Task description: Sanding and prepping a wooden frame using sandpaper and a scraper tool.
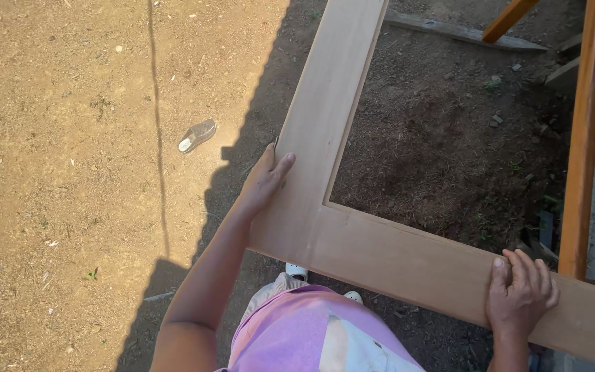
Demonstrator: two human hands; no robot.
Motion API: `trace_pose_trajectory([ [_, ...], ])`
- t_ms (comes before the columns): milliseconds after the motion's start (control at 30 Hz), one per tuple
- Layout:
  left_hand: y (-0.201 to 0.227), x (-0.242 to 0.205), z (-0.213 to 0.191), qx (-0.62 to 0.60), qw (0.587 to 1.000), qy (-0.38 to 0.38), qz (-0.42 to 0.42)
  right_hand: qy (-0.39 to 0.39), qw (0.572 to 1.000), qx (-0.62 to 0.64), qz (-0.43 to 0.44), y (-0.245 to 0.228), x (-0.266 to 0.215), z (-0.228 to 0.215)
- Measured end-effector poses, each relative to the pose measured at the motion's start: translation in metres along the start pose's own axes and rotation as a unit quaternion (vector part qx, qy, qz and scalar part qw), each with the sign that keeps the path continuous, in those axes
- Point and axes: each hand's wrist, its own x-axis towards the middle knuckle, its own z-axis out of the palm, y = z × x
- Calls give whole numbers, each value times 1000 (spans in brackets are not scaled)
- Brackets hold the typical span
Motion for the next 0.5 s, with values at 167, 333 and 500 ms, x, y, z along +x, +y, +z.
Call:
trace_pose_trajectory([
  [167, -4, 121, 15, -21, 994, -13, 103, -4, 1000, 11, 23, -19, 1, -12],
  [333, 13, 127, 15, -38, 991, -3, 126, -14, 999, 24, 19, -21, -2, -16],
  [500, 8, 11, -1, 44, 996, 23, 72, -6, 1000, 23, 3, -17, 1, -14],
])
